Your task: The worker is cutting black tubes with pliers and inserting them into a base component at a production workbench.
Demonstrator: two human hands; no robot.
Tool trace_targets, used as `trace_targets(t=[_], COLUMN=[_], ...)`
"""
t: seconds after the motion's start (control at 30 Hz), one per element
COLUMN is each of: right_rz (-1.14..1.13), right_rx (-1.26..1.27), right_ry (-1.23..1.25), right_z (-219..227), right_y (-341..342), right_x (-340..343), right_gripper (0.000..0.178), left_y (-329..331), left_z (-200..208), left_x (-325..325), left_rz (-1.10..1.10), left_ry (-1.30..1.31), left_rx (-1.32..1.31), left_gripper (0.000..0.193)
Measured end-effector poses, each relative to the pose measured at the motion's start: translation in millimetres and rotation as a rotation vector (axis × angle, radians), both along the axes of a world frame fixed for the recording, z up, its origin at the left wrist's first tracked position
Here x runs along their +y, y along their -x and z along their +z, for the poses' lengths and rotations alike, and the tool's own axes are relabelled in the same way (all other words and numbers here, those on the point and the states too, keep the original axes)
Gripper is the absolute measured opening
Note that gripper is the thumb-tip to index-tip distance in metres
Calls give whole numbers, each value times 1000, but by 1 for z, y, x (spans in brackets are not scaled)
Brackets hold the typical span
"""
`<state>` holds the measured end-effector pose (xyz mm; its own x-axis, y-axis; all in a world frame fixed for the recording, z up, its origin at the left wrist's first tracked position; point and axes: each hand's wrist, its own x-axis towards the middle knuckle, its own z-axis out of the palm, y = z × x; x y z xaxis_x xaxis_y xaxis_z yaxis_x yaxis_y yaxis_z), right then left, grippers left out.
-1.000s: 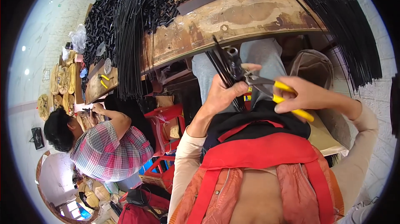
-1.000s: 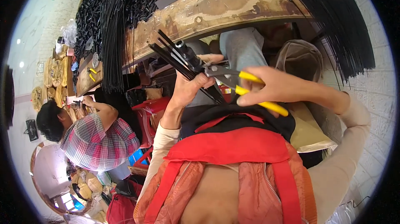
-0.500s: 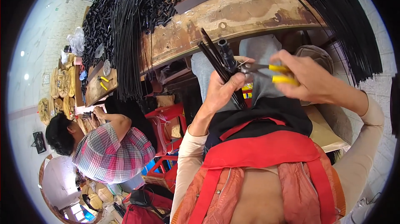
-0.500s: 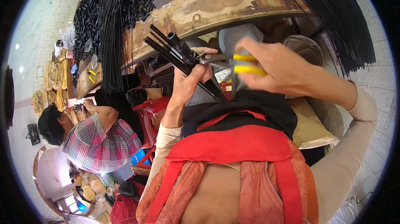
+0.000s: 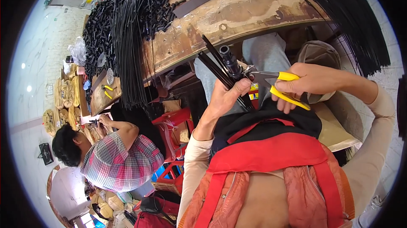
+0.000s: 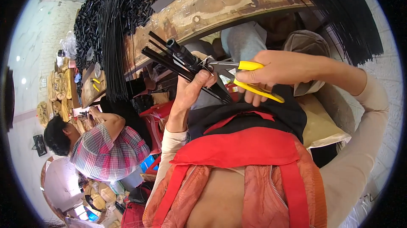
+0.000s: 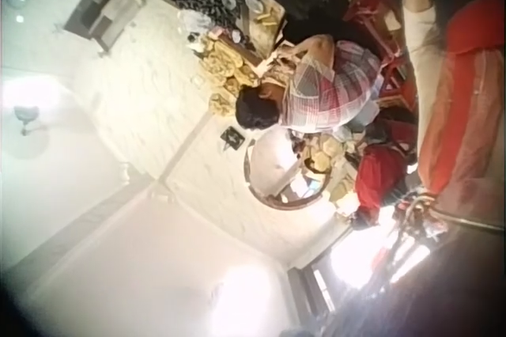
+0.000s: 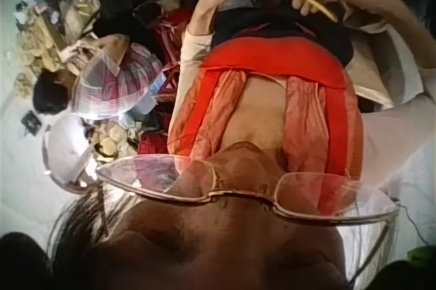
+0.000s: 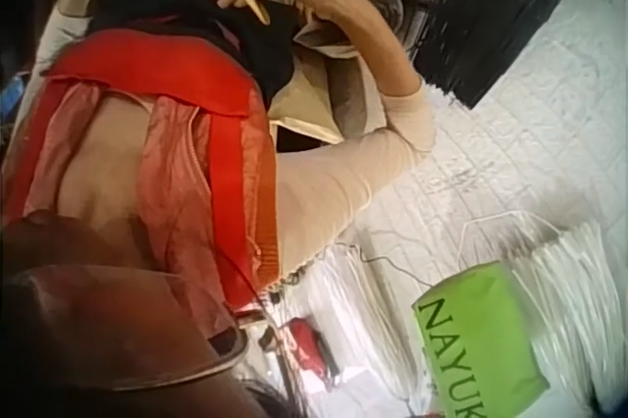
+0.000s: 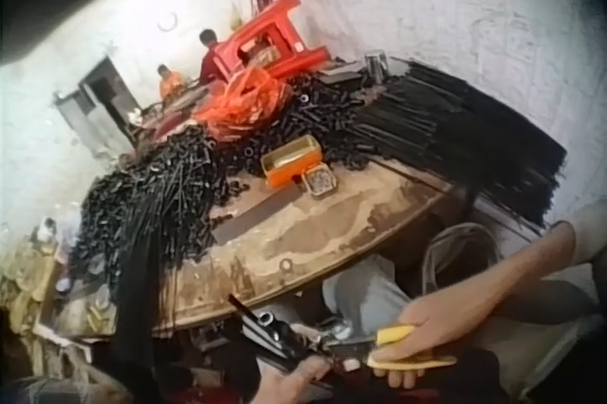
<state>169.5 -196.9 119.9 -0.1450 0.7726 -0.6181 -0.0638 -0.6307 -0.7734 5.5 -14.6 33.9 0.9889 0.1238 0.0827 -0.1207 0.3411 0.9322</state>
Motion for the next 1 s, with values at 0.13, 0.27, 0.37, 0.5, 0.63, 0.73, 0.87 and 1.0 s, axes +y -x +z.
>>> trace_targets(t=[0.13, 0.27, 0.37, 0.5, 0.63, 0.73, 0.87, 1.0], right_rz=[-19, -78, -94, 166, 303, 12, -155, -135], right_rx=[5, 24, -13, -543, -1015, -487, -56, -69], right_ry=[85, 0, 111, 83, -231, -292, -140, -193], right_z=[5, -9, 6, 26, 18, -11, -12, -17], right_y=[5, 11, 10, -6, 6, 11, 23, 22], right_x=[0, -3, 3, 9, 18, 19, 14, 14], right_gripper=[44, 40, 39, 45, 42, 35, 39, 37], left_y=[1, 1, 0, -5, -2, -3, 3, 4], left_z=[-1, -3, -1, 5, 1, 3, -7, -12], left_x=[2, 1, 0, -7, -1, 2, 5, 8], left_rz=[-21, -19, 28, 83, 181, 193, 195, 104], left_ry=[56, 48, 23, -77, -86, 5, 55, 93], left_rx=[-4, 6, 9, 42, 50, 1, 9, -34], left_gripper=[23, 19, 16, 14, 18, 40, 36, 29])
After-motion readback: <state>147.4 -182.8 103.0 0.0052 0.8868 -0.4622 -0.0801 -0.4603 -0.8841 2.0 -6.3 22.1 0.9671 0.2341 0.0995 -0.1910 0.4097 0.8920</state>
